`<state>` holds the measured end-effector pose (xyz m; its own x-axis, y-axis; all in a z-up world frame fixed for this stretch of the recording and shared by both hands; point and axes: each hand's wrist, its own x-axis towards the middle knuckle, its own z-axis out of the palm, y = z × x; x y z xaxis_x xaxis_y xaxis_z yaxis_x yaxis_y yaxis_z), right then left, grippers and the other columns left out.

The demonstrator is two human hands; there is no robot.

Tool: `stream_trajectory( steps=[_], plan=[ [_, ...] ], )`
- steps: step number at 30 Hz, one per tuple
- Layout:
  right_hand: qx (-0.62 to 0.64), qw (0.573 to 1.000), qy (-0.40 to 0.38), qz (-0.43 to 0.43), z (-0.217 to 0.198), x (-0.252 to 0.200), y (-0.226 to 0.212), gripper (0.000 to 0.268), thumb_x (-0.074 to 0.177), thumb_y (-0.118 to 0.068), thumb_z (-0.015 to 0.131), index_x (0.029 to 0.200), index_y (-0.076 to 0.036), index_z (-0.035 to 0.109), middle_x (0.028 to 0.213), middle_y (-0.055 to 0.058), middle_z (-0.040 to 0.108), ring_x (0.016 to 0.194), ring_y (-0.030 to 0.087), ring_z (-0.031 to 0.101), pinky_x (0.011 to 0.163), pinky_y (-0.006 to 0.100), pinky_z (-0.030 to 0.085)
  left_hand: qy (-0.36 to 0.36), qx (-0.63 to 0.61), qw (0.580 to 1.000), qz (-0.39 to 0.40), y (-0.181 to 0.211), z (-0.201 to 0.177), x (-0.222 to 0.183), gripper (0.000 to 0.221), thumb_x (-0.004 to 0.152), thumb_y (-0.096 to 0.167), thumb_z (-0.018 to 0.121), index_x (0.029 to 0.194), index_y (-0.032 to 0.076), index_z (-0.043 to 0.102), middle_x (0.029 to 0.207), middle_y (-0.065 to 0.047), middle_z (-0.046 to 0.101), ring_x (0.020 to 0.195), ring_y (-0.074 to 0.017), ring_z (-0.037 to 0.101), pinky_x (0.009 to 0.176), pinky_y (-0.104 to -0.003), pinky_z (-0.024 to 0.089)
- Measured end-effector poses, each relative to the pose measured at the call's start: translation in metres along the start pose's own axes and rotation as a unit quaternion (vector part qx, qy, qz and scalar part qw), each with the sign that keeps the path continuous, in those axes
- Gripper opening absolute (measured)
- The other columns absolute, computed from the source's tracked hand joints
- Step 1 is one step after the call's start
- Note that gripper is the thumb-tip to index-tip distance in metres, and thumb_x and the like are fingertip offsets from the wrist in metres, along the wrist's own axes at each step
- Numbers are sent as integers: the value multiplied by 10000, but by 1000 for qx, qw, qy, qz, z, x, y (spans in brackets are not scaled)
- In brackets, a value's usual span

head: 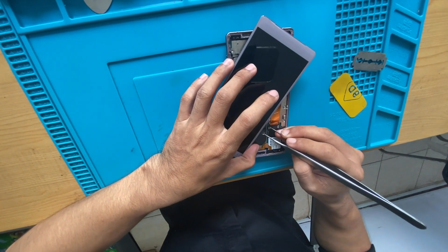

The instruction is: The person uses a heat gun to warm the back of a smartphone, then pries the back cover off with a metal tool. They proceed to disconnect internal ribbon cables and remove the screen assembly from the phone's chassis using tweezers and a metal pick.

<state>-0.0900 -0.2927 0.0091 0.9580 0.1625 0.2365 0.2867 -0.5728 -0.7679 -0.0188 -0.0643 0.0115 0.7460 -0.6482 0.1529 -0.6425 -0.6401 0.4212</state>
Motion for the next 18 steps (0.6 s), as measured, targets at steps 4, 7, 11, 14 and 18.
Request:
stream_trajectory(
  steps=[4, 7, 11, 14, 18],
  plan=[
    [11, 1000, -3, -1, 2, 0, 1, 160, 892, 128, 598, 970, 23, 690, 1000, 237, 745, 939, 345, 797, 854, 358, 667, 0, 8, 1000, 0, -1, 1, -2, 765, 894, 431, 840, 1539, 225, 485, 1603, -177, 408, 1512, -409, 426, 1187, -553, 473],
    [8, 1000, -4, 0, 2, 0, 0, 163, 887, 134, 597, 968, 29, 693, 1001, 237, 746, 937, 339, 796, 855, 356, 665, 1, 7, 1000, 0, 0, 1, -1, 767, 887, 421, 840, 1538, 221, 487, 1601, -178, 411, 1512, -408, 431, 1186, -552, 475],
    [4, 1000, -3, 0, 2, 2, -1, 156, 890, 131, 599, 962, 27, 691, 989, 231, 748, 925, 330, 796, 847, 350, 663, 0, 13, 1000, -3, 0, 0, 0, 789, 881, 443, 869, 1539, 233, 486, 1601, -167, 415, 1511, -398, 436, 1186, -544, 471],
    [14, 1000, -8, 21, 0, 1, -2, 127, 923, 64, 595, 978, 10, 696, 1001, 225, 749, 941, 326, 794, 854, 340, 658, -5, 15, 1000, -5, 1, 3, -1, 792, 900, 431, 876, 1550, 245, 462, 1611, -161, 411, 1523, -391, 423, 1208, -539, 454],
    [35, 999, -13, 33, -2, 3, -1, 107, 927, 64, 616, 972, 12, 698, 1004, 213, 751, 944, 324, 801, 864, 337, 663, -9, 9, 1000, -6, 1, 2, 0, 798, 894, 432, 886, 1550, 247, 470, 1615, -163, 399, 1527, -391, 408, 1214, -540, 438]
  ],
)
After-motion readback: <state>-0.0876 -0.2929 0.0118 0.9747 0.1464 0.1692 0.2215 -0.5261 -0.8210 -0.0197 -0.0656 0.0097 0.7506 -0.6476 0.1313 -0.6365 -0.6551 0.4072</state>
